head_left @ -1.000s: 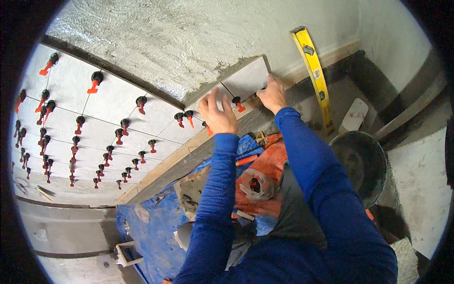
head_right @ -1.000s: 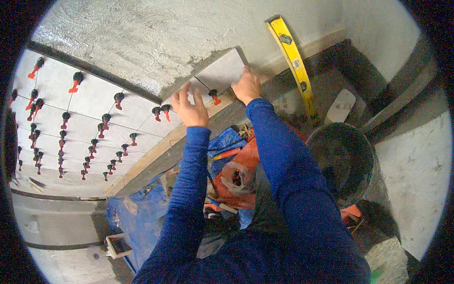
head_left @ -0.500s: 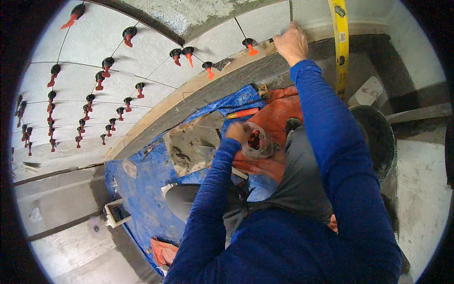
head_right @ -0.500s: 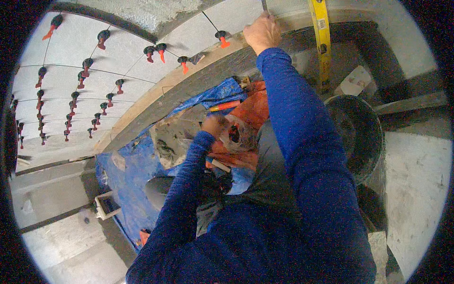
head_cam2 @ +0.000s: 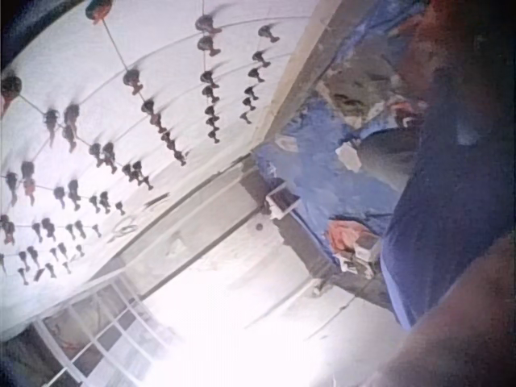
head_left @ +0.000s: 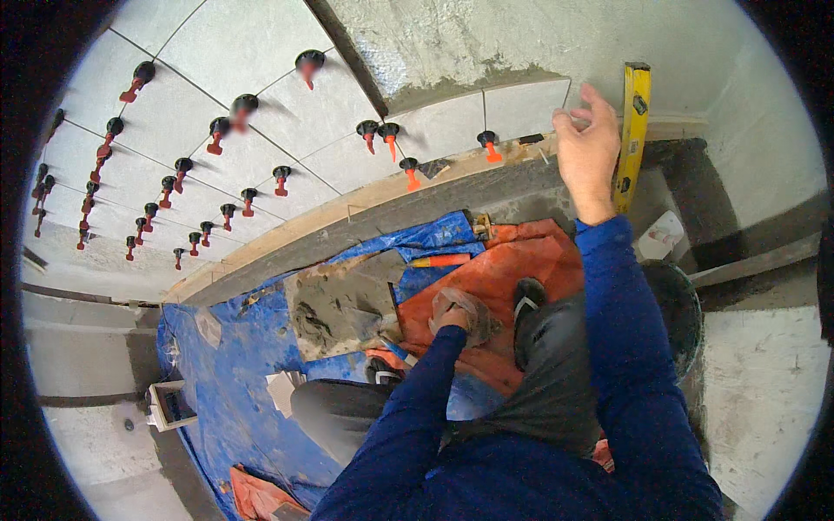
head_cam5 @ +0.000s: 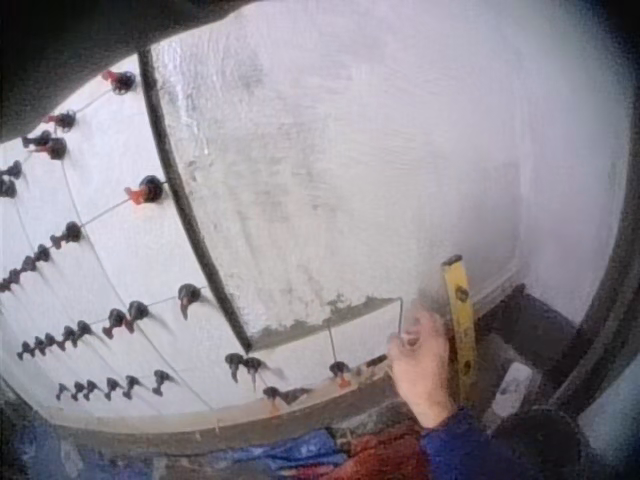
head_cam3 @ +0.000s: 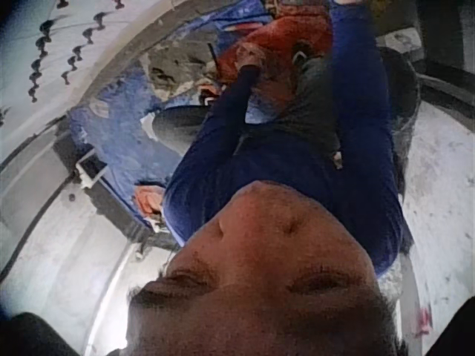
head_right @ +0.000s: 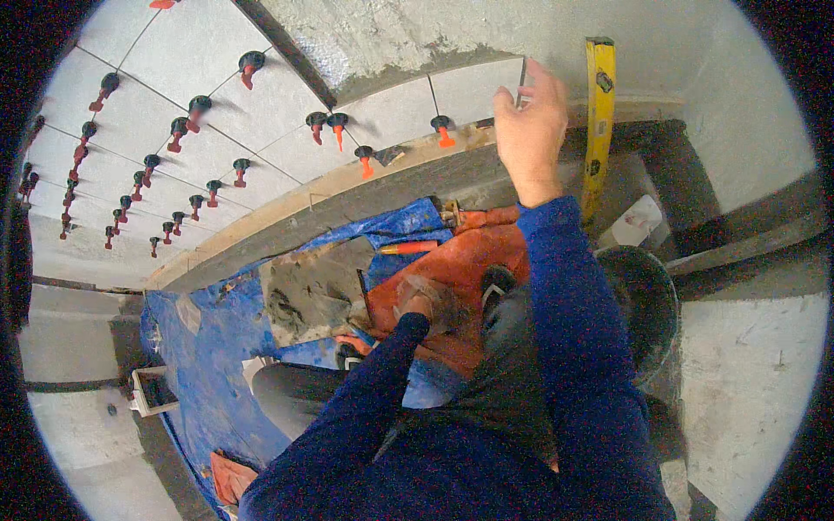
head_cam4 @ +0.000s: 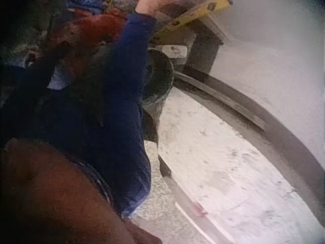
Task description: The person applies adhesive to a wall using a notched trowel, places a tile, and secures it with tile leveling clips. They then use a spirit level to check alignment and clean excess adhesive with a sponge.
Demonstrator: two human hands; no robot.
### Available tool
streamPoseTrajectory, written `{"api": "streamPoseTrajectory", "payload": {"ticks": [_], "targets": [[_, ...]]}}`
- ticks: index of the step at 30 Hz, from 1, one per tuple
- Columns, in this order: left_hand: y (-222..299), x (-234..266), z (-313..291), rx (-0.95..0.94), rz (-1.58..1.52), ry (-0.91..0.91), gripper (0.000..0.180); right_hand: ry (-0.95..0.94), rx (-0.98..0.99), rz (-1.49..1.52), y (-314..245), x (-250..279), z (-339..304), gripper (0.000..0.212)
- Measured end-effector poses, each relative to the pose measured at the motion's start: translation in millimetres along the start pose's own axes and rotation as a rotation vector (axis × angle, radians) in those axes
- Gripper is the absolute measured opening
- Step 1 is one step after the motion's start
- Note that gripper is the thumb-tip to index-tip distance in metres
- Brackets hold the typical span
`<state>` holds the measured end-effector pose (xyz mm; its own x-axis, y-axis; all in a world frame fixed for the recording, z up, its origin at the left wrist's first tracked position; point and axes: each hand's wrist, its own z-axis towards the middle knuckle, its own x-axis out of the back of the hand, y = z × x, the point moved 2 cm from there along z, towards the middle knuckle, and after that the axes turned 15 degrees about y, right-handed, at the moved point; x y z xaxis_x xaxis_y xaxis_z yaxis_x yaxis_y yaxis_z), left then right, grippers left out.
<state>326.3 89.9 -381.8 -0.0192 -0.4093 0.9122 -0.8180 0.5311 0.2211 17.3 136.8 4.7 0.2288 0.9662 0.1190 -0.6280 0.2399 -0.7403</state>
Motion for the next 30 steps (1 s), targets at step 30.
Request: {"api": "streamPoseTrajectory", "payload": {"ticks": [30], "targets": [[-20.1, 211.2, -36.4, 0.069, -1.136, 0.148, 0.023, -1.881, 0.452, -0.011, -40.2, -18.1, -171.0, 0.066]]}}
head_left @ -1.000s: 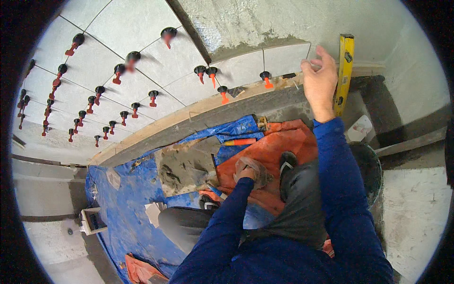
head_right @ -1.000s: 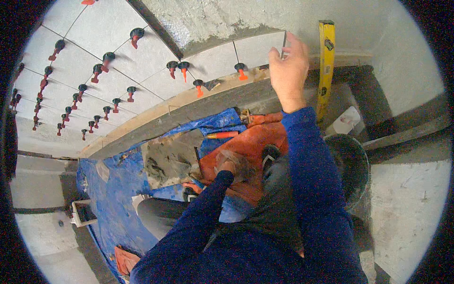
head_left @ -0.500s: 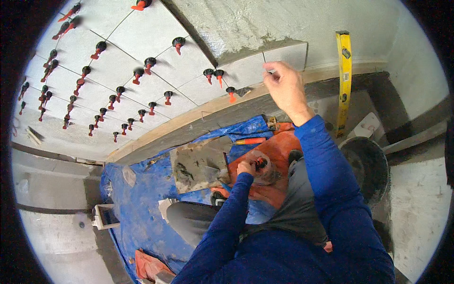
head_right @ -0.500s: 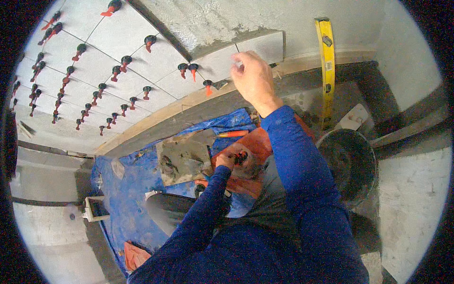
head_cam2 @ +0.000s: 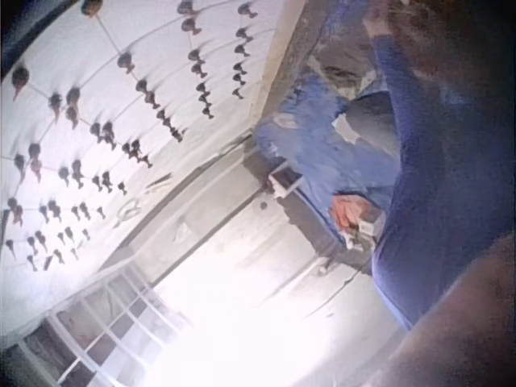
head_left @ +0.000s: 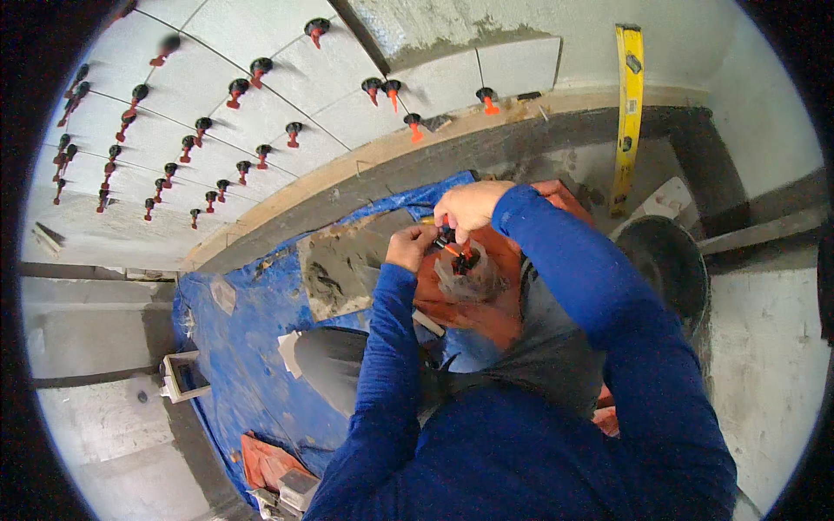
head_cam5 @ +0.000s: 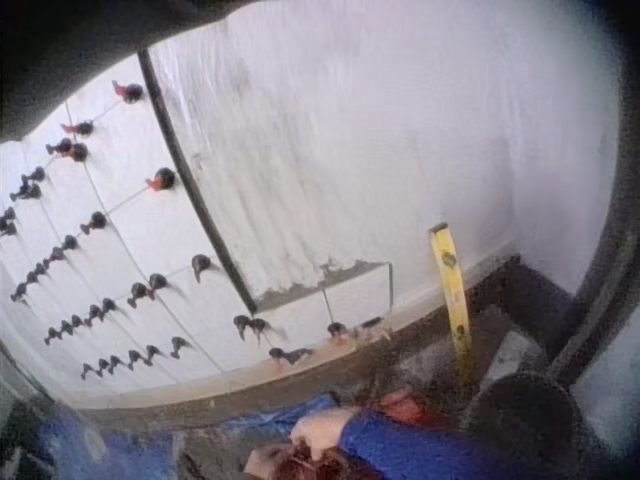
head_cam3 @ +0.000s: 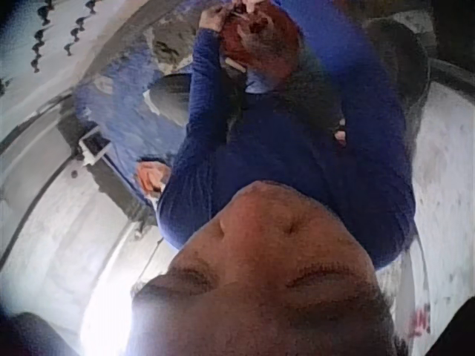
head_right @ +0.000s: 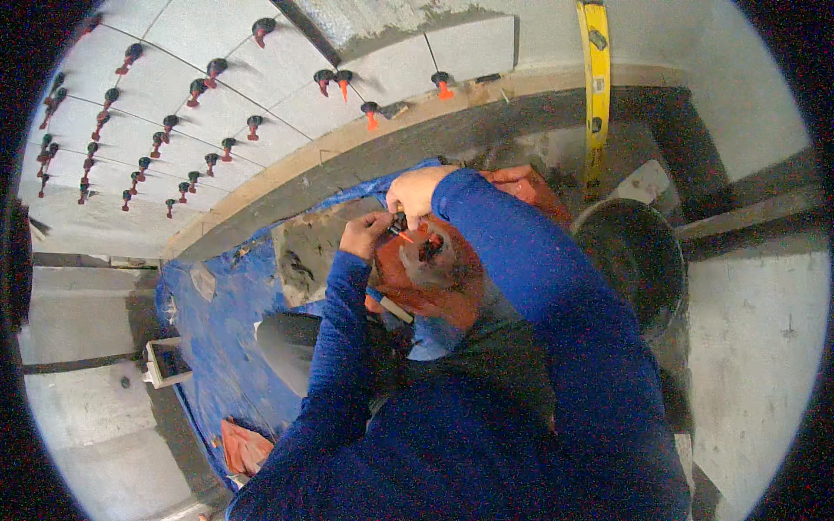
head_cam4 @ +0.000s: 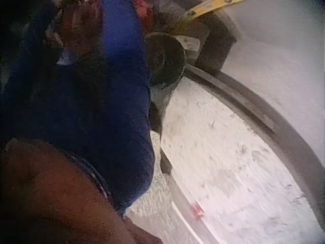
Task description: The person applies adhesive to a wall using a notched trowel, places a tile, and secures it with tile leveling clips. They then use a spirit level to check alignment and clean excess adhesive with a sponge.
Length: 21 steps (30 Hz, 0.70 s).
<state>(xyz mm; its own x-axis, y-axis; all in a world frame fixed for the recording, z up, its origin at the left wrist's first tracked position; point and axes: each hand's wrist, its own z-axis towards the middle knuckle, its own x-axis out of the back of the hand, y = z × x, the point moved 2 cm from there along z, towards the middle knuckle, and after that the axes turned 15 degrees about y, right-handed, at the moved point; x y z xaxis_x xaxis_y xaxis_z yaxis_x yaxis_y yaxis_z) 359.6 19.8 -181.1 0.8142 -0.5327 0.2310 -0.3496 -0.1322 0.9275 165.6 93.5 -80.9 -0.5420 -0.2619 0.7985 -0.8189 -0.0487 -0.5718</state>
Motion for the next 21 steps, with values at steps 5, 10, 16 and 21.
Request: {"api": "streamPoseTrajectory", "payload": {"ticks": [5, 10, 16, 21], "targets": [[-56.9, -16.6, 15.5, -0.066, 0.284, 0.002, 0.019, -0.050, -0.117, -0.049, 8.1, -15.1, 12.7, 0.060], [-75.7, -15.9, 21.0, 0.115, 0.085, -0.003, 0.026, 0.046, -0.102, 0.021, 12.3, -17.2, 14.8, 0.052], [2.1, -1.2, 11.0, 0.129, -0.619, -0.017, 0.030, 0.025, -0.222, 0.119, 10.1, 9.4, 5.5, 0.035], [68.0, -39.1, 15.2, -0.053, -0.967, 0.038, 0.028, 0.378, -0.219, 0.406, 10.2, 55.0, -16.3, 0.024]]}}
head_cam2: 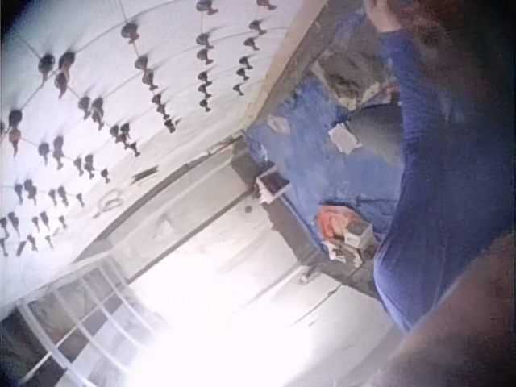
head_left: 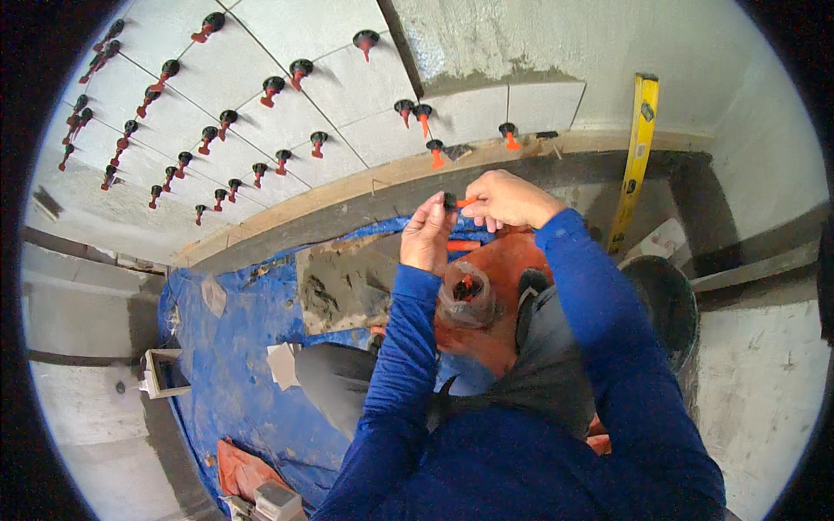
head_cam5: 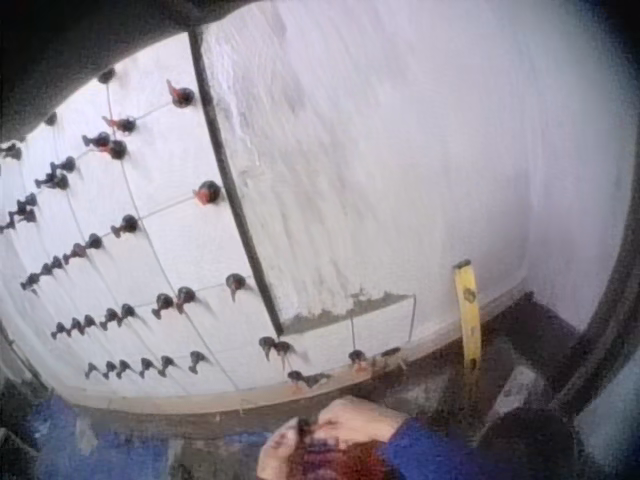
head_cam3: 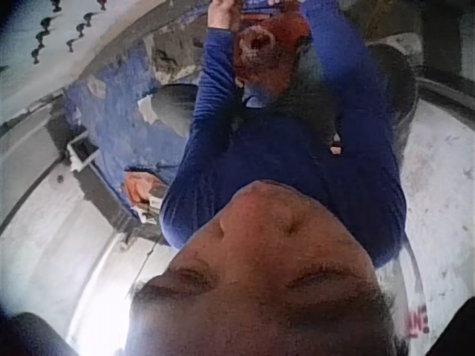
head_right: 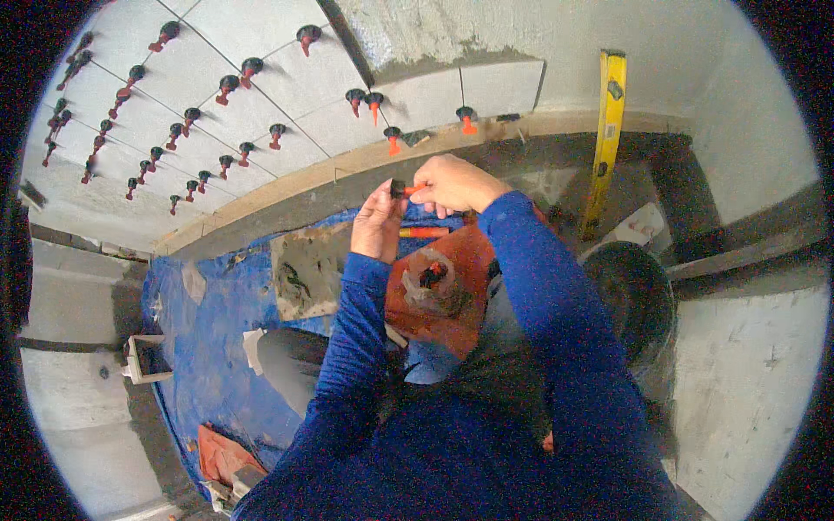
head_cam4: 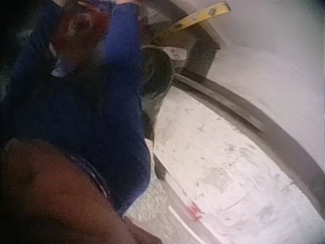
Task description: The person applies adhesive to a wall using a notched trowel, places a tile, and secures it with tile leveling clips. They then use a spirit level to check alignment and clean excess adhesive with a sponge.
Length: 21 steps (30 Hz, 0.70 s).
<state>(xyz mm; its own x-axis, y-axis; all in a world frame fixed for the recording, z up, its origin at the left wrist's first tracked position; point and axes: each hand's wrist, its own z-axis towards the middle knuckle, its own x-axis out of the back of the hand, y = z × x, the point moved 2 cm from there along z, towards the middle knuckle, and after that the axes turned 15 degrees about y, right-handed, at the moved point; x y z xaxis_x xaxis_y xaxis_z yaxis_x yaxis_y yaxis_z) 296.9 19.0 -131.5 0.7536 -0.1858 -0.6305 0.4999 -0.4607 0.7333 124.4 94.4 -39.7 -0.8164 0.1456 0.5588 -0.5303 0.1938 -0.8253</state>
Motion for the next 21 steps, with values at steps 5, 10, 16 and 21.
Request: {"api": "streamPoseTrajectory", "payload": {"ticks": [5, 10, 16, 21], "targets": [[-21.6, -65.5, 10.7, -0.093, 0.036, -0.082, 0.049, 0.443, -0.030, 0.193, 12.8, 40.8, -7.3, 0.024], [-32.3, -98.2, 15.6, -0.011, 0.238, -0.104, 0.046, 0.969, -0.106, 0.042, 31.5, 60.2, -3.7, 0.022], [-36.8, -92.9, 14.8, -0.025, 0.367, -0.085, 0.037, 1.257, -0.026, -0.047, 35.9, 65.2, 11.8, 0.018], [-39.3, -65.3, 13.3, 0.027, 0.428, -0.033, 0.035, 1.324, 0.114, -0.234, 32.4, 62.5, 24.2, 0.014]]}}
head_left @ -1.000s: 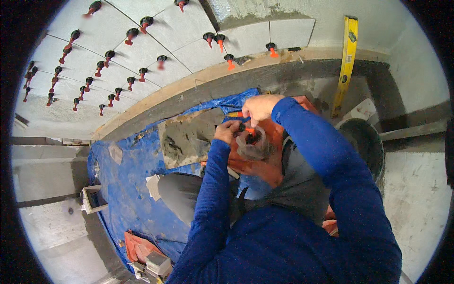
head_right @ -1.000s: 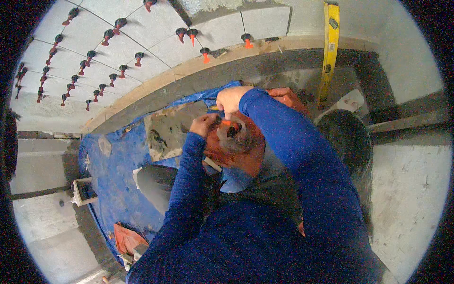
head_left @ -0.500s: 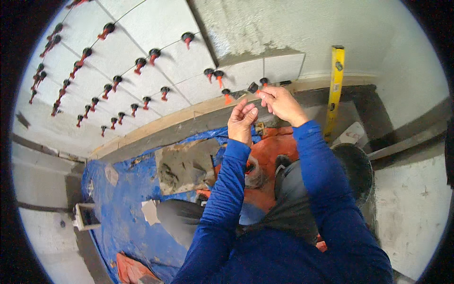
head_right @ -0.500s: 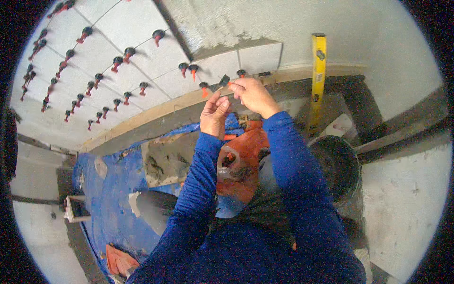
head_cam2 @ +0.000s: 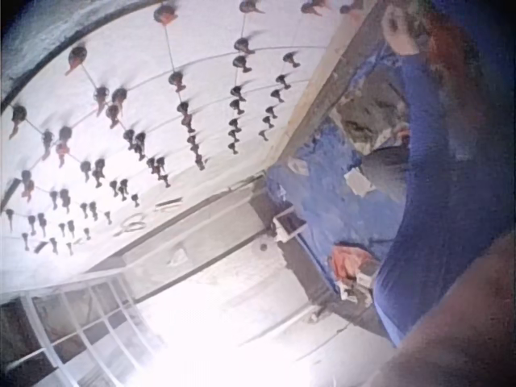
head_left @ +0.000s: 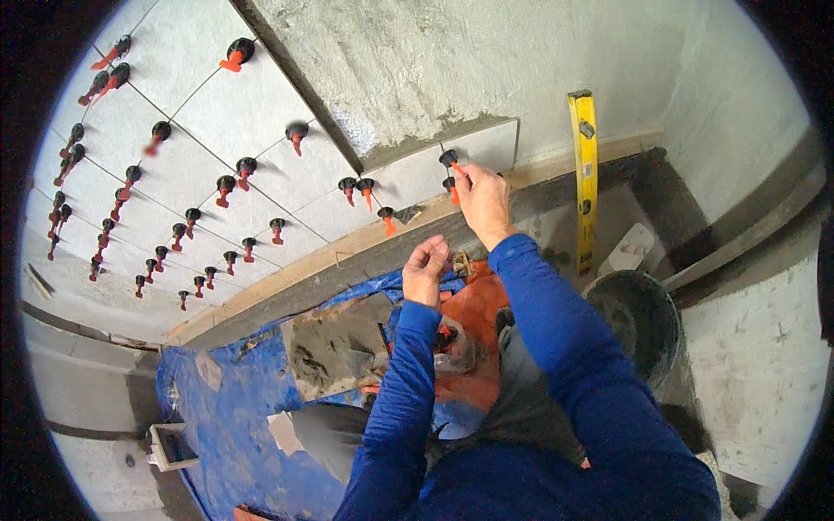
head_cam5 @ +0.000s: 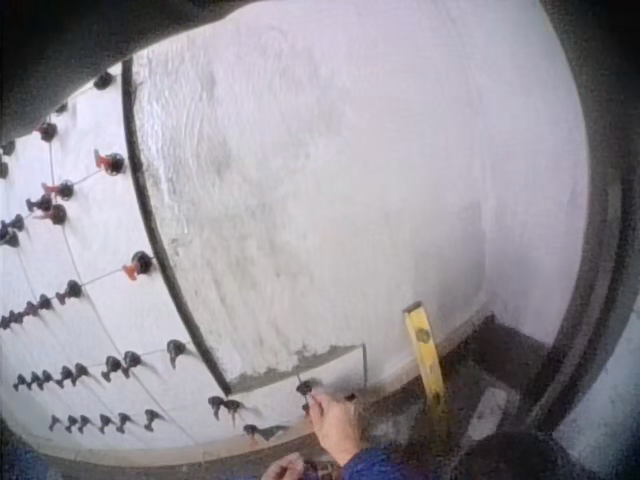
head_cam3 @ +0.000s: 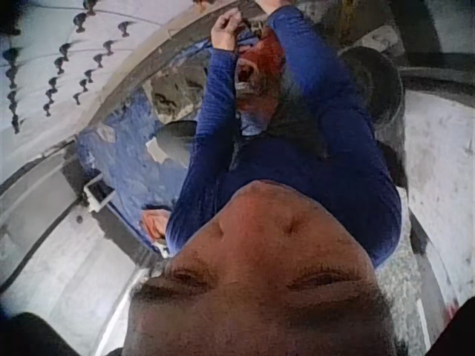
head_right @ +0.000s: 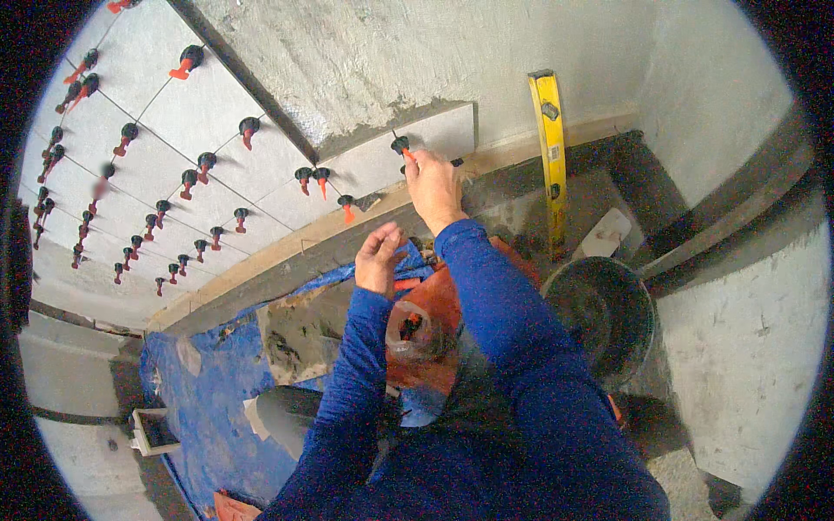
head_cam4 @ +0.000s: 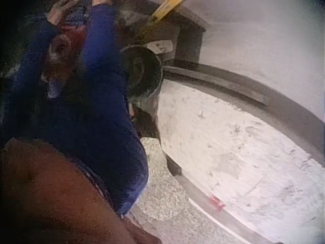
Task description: The person applies adhesive to a wall using a notched trowel, places a tile, and secures it with tile leveling clips. They then use a spirit level to check alignment and clean excess adhesive with a sponge.
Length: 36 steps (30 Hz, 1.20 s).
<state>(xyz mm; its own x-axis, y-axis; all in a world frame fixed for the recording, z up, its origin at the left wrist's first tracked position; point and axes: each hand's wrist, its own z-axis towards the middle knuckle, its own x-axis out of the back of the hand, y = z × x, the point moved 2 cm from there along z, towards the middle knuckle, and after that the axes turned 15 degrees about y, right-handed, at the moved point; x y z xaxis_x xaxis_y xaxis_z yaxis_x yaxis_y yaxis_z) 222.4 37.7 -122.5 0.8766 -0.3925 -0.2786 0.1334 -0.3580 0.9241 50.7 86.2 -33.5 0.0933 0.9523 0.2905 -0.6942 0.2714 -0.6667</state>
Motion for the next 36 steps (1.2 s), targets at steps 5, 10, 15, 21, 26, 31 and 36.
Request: {"api": "streamPoseTrajectory", "payload": {"ticks": [5, 10, 15, 21, 26, 31, 36], "targets": [[-23.1, 24.3, -4.7, 0.105, 0.016, 0.008, 0.031, 0.008, 0.037, -0.042, -4.7, -3.7, -2.2, 0.016], [-47.1, 41.4, -7.9, 0.084, -0.045, 0.030, 0.024, 0.028, -0.001, -0.046, -6.5, -9.9, -3.4, 0.022], [-41.4, 41.8, -8.1, 0.089, -0.059, 0.004, 0.031, -0.017, -0.214, 0.003, -4.1, -17.4, -1.5, 0.029], [-1.3, 15.1, -5.7, 0.090, -0.034, -0.007, 0.026, 0.032, -0.102, -0.007, -9.6, -17.6, -0.6, 0.031], [17.2, 1.5, -3.5, 0.034, -0.043, -0.073, 0.031, 0.046, -0.173, -0.007, -5.1, -26.1, -1.6, 0.032], [28.3, -9.8, 5.7, 0.005, -0.003, -0.078, 0.039, -0.140, -0.845, 0.603, 1.5, -32.7, -3.9, 0.030], [47.4, -59.4, 61.9, 0.047, 0.009, -0.151, 0.051, -0.201, -1.119, 0.868, -2.9, -24.9, -3.3, 0.025]]}}
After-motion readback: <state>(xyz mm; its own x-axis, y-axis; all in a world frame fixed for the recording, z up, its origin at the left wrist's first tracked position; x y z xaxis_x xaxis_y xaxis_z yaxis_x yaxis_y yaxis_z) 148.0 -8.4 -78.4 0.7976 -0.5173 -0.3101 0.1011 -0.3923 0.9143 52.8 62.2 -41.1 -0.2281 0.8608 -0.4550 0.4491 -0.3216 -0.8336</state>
